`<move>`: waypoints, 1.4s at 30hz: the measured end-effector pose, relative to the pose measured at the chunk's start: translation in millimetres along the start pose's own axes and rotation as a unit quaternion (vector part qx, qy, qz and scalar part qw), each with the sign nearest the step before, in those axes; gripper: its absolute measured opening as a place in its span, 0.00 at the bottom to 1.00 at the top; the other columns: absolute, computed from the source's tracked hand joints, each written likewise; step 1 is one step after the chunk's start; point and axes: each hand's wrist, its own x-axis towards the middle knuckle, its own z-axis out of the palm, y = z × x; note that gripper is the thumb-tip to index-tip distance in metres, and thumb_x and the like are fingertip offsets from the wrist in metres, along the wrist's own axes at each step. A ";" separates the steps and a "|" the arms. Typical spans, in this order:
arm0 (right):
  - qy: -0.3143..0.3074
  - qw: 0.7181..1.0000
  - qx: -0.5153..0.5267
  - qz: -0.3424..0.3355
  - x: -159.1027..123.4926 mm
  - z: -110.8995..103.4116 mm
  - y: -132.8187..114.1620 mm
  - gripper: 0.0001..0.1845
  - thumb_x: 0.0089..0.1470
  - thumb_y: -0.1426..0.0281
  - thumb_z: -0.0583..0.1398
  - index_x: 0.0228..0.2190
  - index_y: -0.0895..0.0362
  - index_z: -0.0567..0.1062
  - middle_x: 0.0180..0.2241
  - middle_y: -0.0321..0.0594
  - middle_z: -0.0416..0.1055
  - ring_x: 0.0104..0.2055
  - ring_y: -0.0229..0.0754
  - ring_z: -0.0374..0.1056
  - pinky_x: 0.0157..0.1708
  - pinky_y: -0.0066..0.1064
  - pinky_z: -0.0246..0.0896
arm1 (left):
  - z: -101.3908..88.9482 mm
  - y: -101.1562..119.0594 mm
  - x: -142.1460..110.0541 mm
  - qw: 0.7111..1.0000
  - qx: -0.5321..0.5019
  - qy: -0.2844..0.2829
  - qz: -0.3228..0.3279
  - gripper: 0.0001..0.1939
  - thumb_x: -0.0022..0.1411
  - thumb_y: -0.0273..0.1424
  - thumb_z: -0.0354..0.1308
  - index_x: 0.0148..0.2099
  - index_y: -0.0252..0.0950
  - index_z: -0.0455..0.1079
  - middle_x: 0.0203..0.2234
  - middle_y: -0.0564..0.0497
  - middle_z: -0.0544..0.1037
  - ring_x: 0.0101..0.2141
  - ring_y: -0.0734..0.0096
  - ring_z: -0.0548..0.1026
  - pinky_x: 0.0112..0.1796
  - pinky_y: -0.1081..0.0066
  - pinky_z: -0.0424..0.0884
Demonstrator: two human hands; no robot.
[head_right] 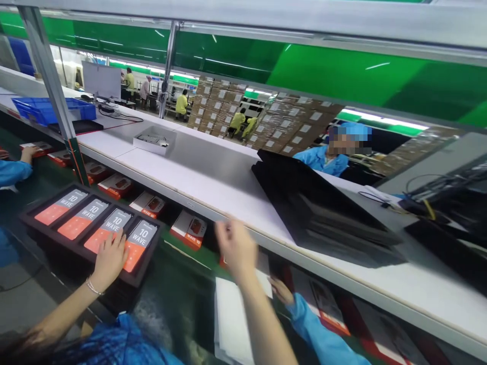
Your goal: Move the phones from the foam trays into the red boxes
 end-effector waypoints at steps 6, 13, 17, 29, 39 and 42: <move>-0.251 0.964 0.085 -0.018 -66.2 79.7 -84.1 0.20 0.59 0.61 0.50 0.47 0.56 0.73 0.33 0.39 0.74 0.30 0.35 0.68 0.35 0.26 0.61 | 3.9 7.3 4.8 1.000 0.013 -0.012 -0.014 0.26 0.65 0.36 0.37 0.46 0.19 0.69 0.57 0.25 0.58 0.58 0.41 0.55 0.51 0.45 0.58; -0.300 0.951 0.052 0.046 -63.8 125.1 -73.5 0.18 0.57 0.73 0.49 0.42 0.58 0.76 0.42 0.41 0.73 0.46 0.41 0.64 0.48 0.30 0.58 | -5.2 4.0 12.2 0.941 -0.313 -0.092 -0.091 0.20 0.61 0.39 0.43 0.46 0.28 0.62 0.38 0.34 0.71 0.44 0.46 0.69 0.44 0.51 0.63; -0.335 0.939 0.077 -0.030 -60.0 146.7 -91.5 0.20 0.56 0.76 0.49 0.45 0.57 0.74 0.42 0.39 0.73 0.46 0.40 0.64 0.48 0.29 0.58 | -6.2 -22.7 13.9 0.875 -0.448 -0.122 -0.138 0.21 0.58 0.44 0.46 0.45 0.32 0.60 0.31 0.43 0.73 0.35 0.61 0.72 0.39 0.64 0.68; -0.411 0.902 -0.070 -0.112 -78.8 185.4 -145.1 0.25 0.59 0.66 0.52 0.56 0.64 0.60 0.57 0.60 0.57 0.59 0.55 0.53 0.58 0.61 0.37 | -66.3 -108.3 -48.7 0.601 -0.650 0.225 -0.408 0.22 0.39 0.43 0.69 0.37 0.42 0.69 0.24 0.59 0.73 0.24 0.78 0.69 0.24 0.81 0.68; -0.423 0.895 -0.055 -0.127 -74.7 177.5 -139.9 0.29 0.51 0.61 0.61 0.50 0.65 0.66 0.44 0.54 0.67 0.48 0.52 0.61 0.52 0.54 0.50 | -67.6 -72.7 -44.1 0.598 -0.675 0.207 -0.379 0.25 0.36 0.45 0.70 0.37 0.43 0.70 0.25 0.59 0.73 0.26 0.79 0.70 0.25 0.83 0.70; -0.439 0.888 -0.068 -0.116 -62.8 182.2 -141.3 0.31 0.45 0.56 0.65 0.45 0.65 0.69 0.45 0.54 0.66 0.48 0.53 0.60 0.50 0.50 0.52 | -68.8 -59.1 -41.2 0.611 -0.673 0.197 -0.368 0.23 0.38 0.44 0.70 0.36 0.44 0.70 0.25 0.59 0.73 0.26 0.78 0.70 0.25 0.83 0.70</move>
